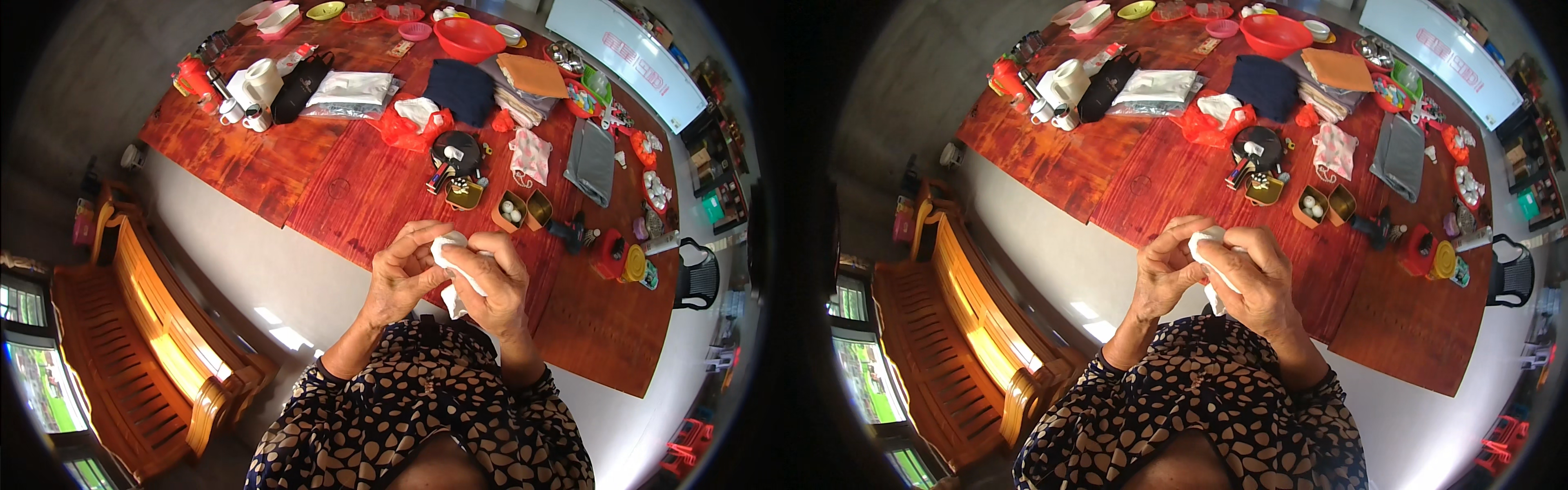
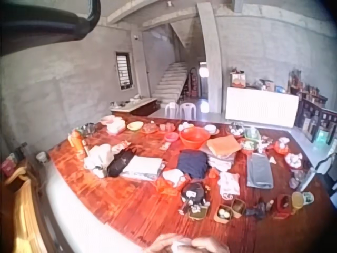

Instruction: The person wipes several small white spherical objects and a black plastic component with a white cloth. They handle the items one at a time, rotating them to clean different sides, and place the cleaned items into small containers on the table.

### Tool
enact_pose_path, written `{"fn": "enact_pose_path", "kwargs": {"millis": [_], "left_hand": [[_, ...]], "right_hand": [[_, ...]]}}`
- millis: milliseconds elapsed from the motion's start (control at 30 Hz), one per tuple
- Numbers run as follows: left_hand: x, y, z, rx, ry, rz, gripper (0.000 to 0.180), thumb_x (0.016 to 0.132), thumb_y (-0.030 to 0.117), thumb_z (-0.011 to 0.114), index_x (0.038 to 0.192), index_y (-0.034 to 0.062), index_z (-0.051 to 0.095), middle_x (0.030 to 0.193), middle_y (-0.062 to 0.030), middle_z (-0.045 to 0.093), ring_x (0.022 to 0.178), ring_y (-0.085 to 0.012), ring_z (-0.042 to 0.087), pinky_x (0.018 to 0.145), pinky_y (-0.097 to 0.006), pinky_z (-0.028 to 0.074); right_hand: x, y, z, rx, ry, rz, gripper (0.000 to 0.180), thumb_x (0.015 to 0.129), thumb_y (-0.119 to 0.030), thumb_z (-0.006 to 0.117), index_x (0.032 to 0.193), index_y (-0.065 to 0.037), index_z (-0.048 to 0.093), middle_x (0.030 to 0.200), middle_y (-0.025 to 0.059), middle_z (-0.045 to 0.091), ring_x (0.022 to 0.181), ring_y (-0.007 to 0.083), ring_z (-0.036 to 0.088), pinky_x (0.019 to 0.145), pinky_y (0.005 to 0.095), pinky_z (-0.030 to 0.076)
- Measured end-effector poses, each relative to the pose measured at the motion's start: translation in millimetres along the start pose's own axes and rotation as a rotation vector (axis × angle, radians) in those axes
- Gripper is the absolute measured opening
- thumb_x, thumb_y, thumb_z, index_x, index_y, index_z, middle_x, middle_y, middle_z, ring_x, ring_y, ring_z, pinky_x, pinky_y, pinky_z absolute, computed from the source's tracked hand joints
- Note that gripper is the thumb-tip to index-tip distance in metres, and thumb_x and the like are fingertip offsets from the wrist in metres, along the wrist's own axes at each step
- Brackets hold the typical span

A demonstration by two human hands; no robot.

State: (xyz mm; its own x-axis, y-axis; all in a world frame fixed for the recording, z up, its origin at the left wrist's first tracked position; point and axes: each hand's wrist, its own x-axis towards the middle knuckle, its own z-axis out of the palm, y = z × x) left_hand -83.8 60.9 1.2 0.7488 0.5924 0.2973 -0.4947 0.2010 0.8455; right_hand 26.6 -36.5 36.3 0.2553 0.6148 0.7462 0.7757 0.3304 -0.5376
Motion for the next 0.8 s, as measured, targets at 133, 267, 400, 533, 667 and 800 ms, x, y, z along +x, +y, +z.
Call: {"fn": "enact_pose_path", "kwargs": {"millis": [133, 267, 400, 533, 667, 800], "left_hand": [[-1, -4, 3, 0.068, -0.028, -0.023, 0.047, 0.077, -0.007, 0.067, 0.122, -0.0035, 0.052, 0.12, -0.0114, 0.047, 0.105, -0.0199, 0.055, 0.085, -0.03, 0.054], [3, -13, 7, 0.003, -0.046, -0.024, 0.048, 0.077, -0.007, 0.067, 0.123, -0.004, 0.051, 0.122, -0.011, 0.045, 0.108, -0.0191, 0.053, 0.092, -0.032, 0.05], [10, -12, 12, -0.073, -0.055, -0.035, 0.047, 0.081, -0.005, 0.064, 0.125, -0.0042, 0.049, 0.12, -0.011, 0.05, 0.106, -0.0184, 0.056, 0.089, -0.031, 0.051], [13, -23, 6, -0.284, -0.004, -0.2, 0.048, 0.083, 0.003, 0.064, 0.127, -0.003, 0.047, 0.114, -0.0136, 0.059, 0.101, -0.0193, 0.06, 0.087, -0.032, 0.052], [20, -27, 13, -0.385, 0.044, -0.241, 0.047, 0.086, 0.005, 0.062, 0.129, -0.0029, 0.045, 0.112, -0.0132, 0.06, 0.098, -0.0179, 0.061, 0.082, -0.029, 0.053], [22, -31, 13, -0.349, -0.016, -0.231, 0.044, 0.086, 0.004, 0.062, 0.127, -0.0022, 0.047, 0.108, -0.0094, 0.06, 0.089, -0.0133, 0.059, 0.076, -0.026, 0.052]], "right_hand": [[7, 6, -8, 0.096, -0.009, 0.179, 0.024, 0.073, 0.005, 0.064, 0.096, -0.001, 0.063, 0.087, 0.0076, 0.054, 0.072, 0.0188, 0.06, 0.059, 0.0291, 0.05], [4, 24, -16, 0.269, -0.021, 0.363, 0.018, 0.079, 0.003, 0.059, 0.096, 0.0, 0.062, 0.087, 0.0077, 0.057, 0.078, 0.0165, 0.059, 0.067, 0.0276, 0.048], [-2, 29, -16, 0.275, 0.07, 0.451, 0.017, 0.081, 0.002, 0.057, 0.097, 0.0, 0.062, 0.089, 0.0072, 0.058, 0.079, 0.0161, 0.059, 0.068, 0.0274, 0.048], [-7, 25, -10, 0.117, 0.144, 0.212, 0.029, 0.077, 0.006, 0.06, 0.105, -0.001, 0.064, 0.095, 0.0095, 0.056, 0.078, 0.0161, 0.059, 0.064, 0.0261, 0.049], [-8, 24, -9, 0.046, 0.156, 0.062, 0.032, 0.075, 0.009, 0.061, 0.105, -0.001, 0.065, 0.095, 0.0085, 0.054, 0.072, 0.0149, 0.059, 0.058, 0.0246, 0.05], [-4, 36, -13, 0.146, 0.184, 0.248, 0.025, 0.079, 0.003, 0.059, 0.103, -0.003, 0.065, 0.092, 0.0091, 0.058, 0.076, 0.0151, 0.06, 0.061, 0.026, 0.05]]}}
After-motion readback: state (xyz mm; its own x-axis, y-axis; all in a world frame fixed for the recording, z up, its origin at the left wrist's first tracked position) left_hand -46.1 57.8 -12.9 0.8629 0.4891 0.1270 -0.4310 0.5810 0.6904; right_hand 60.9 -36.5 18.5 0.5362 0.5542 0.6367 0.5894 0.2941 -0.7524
